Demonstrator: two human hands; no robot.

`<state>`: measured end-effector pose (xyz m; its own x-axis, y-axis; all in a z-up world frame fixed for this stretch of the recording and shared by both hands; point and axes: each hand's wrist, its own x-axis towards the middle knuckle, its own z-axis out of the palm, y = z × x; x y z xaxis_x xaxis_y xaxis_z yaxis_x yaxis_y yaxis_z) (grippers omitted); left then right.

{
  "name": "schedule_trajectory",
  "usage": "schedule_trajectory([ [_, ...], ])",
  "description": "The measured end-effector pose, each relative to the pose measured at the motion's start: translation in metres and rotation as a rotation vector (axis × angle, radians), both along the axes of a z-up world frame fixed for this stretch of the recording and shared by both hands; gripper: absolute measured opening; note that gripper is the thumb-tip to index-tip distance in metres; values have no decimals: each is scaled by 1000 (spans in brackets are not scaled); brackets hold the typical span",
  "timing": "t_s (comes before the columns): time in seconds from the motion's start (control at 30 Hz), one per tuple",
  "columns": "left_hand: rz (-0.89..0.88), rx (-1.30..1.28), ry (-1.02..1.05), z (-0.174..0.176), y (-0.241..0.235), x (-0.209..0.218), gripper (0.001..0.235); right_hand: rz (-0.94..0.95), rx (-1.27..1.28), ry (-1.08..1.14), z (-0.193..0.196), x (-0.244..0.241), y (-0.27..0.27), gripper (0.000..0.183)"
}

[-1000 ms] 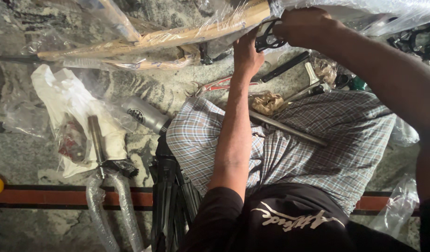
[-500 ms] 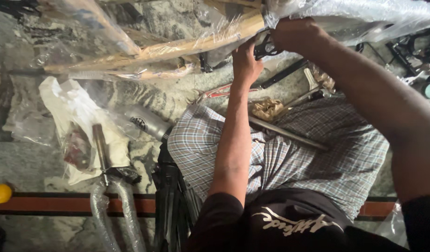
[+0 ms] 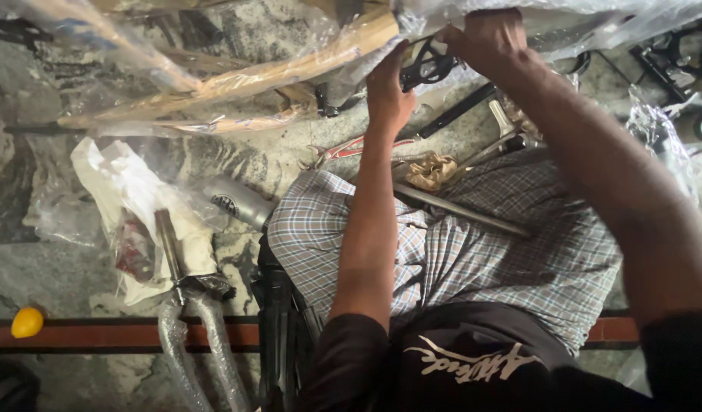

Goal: The person sits on the floor and uses a wrench to tighten a bolt on a bicycle frame wrapped in protective plastic. The person adjusts the frame and continues to tighten the bolt.

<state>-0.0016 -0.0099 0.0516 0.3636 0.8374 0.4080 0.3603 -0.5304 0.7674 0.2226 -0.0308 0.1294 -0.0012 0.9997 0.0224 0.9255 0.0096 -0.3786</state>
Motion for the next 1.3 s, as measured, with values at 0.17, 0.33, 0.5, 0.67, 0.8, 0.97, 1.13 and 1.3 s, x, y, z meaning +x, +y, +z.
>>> schedule_trajectory([
  [0.17,-7,59,6,12,-3,-1,75,471,-72,-118,29,20,-13,23],
  [0.33,-29,-27,4,18,-3,-3,71,547,-278,52,25,15,12,18],
  [0.5,-38,-30,97,29,-5,-3,71,423,-357,-88,22,10,15,35],
  [0.67,-150,-118,131,38,6,-11,88,379,-392,-20,17,17,14,39],
  [0.8,-153,-205,249,40,13,-8,94,401,-353,154,0,14,18,43],
  [0.97,-78,-172,315,28,5,2,79,47,228,-396,-41,-20,15,27],
  [1.13,-77,179,149,19,4,-3,80,209,-94,-262,-71,3,54,21],
  [1.3,-92,-40,300,28,7,-7,77,88,-163,-82,-68,10,38,29],
])
